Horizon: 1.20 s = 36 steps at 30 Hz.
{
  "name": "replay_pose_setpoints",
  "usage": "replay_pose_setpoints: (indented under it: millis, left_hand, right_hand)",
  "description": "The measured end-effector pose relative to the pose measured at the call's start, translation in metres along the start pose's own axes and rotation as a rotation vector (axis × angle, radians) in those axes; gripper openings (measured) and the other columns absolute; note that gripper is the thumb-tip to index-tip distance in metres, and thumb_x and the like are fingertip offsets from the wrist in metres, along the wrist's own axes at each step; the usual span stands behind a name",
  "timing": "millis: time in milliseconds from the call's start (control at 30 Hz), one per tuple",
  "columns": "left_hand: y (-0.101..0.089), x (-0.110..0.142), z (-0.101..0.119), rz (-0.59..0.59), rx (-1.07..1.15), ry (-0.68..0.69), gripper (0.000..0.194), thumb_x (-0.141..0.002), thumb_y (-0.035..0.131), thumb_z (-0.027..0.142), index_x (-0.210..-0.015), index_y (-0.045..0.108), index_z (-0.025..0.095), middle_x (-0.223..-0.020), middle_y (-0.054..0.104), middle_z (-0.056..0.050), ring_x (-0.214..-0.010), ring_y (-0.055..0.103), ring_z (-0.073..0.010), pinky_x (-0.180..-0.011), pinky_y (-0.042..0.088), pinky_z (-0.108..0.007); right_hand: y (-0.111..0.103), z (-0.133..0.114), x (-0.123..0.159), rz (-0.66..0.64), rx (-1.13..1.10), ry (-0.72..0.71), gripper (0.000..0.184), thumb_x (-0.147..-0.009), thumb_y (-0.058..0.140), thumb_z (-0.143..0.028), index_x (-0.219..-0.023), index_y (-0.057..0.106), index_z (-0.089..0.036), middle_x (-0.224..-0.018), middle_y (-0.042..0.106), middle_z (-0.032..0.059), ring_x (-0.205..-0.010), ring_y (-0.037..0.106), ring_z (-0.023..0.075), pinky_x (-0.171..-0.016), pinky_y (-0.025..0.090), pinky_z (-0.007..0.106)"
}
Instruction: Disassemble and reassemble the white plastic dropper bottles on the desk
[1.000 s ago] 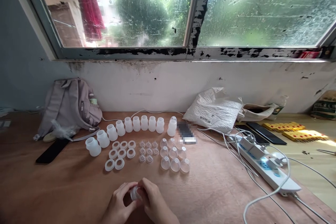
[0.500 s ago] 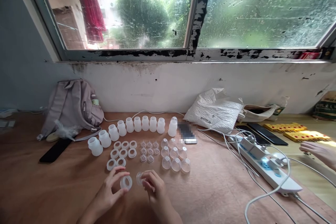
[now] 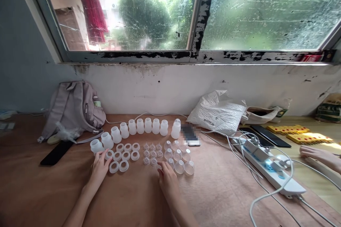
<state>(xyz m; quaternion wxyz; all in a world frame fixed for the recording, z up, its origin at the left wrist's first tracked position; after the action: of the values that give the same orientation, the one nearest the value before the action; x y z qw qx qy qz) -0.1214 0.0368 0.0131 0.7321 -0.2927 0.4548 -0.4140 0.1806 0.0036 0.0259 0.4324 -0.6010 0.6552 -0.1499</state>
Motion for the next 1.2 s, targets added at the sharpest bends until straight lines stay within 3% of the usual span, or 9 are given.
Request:
replay_pose_setpoints:
  millis: [167, 400, 633, 867, 1200]
  left_hand:
    - [0.01, 0.004, -0.003, -0.074, -0.091, -0.059, 0.032, -0.082, 0.043, 0.023, -0.112, 0.05, 0.013, -0.099, 0.05, -0.01, -0.067, 0.058, -0.0157, -0.052, 0.042, -0.025]
    - [0.014, 0.005, -0.008, -0.078, -0.107, -0.105, 0.035, -0.083, 0.042, 0.026, -0.115, 0.047, 0.012, -0.101, 0.057, -0.012, -0.078, 0.06, -0.0219, -0.057, 0.044, -0.029]
    - [0.003, 0.014, -0.007, 0.075, -0.018, -0.086, 0.036, -0.08, 0.044, 0.025, -0.114, 0.045, 0.015, -0.106, 0.056, -0.011, -0.082, 0.06, -0.0219, -0.057, 0.045, -0.028]
    - [0.001, 0.015, 0.0, 0.152, 0.135, 0.009, 0.032, -0.079, 0.042, 0.023, -0.108, 0.049, 0.013, -0.096, 0.055, -0.011, -0.068, 0.058, -0.0169, -0.064, 0.048, -0.031]
    - [-0.004, 0.016, 0.004, 0.157, 0.222, 0.023, 0.028, -0.079, 0.038, 0.023, -0.104, 0.05, 0.016, -0.096, 0.053, -0.009, -0.069, 0.058, -0.017, -0.067, 0.049, -0.032]
  right_hand:
    - [-0.014, -0.006, -0.012, 0.036, 0.289, -0.077, 0.019, -0.081, 0.043, -0.016, -0.092, 0.057, -0.022, -0.096, 0.061, 0.0063, -0.093, 0.05, 0.0245, -0.077, 0.037, 0.038]
    - [-0.014, 0.003, -0.024, 0.059, 0.565, -0.042, 0.016, -0.078, 0.047, -0.016, -0.083, 0.06, -0.024, -0.116, 0.051, 0.008, -0.115, 0.036, 0.0304, -0.088, 0.026, 0.047]
    - [-0.007, 0.004, -0.03, 0.04, 0.564, -0.038, 0.016, -0.078, 0.048, -0.017, -0.072, 0.062, -0.023, -0.121, 0.049, 0.0061, -0.119, 0.031, 0.0305, -0.094, 0.018, 0.051]
    - [-0.006, 0.01, -0.032, 0.061, 0.566, -0.025, 0.015, -0.076, 0.048, -0.017, -0.072, 0.061, -0.024, -0.114, 0.054, 0.0068, -0.114, 0.037, 0.0307, -0.092, 0.022, 0.05]
    - [-0.003, 0.015, -0.031, 0.055, 0.554, -0.015, 0.015, -0.076, 0.047, -0.018, -0.074, 0.061, -0.024, -0.112, 0.054, 0.0069, -0.113, 0.037, 0.0301, -0.092, 0.021, 0.049]
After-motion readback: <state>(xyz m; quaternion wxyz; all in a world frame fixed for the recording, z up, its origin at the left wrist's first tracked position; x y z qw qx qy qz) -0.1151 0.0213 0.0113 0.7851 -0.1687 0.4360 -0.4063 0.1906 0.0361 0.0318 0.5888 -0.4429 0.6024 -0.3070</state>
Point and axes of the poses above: each hand's wrist, its own x-axis away from the middle knuckle, its own y-axis out of the palm, z = x × y, the point moved 7 cm from there along -x, towards the middle knuckle
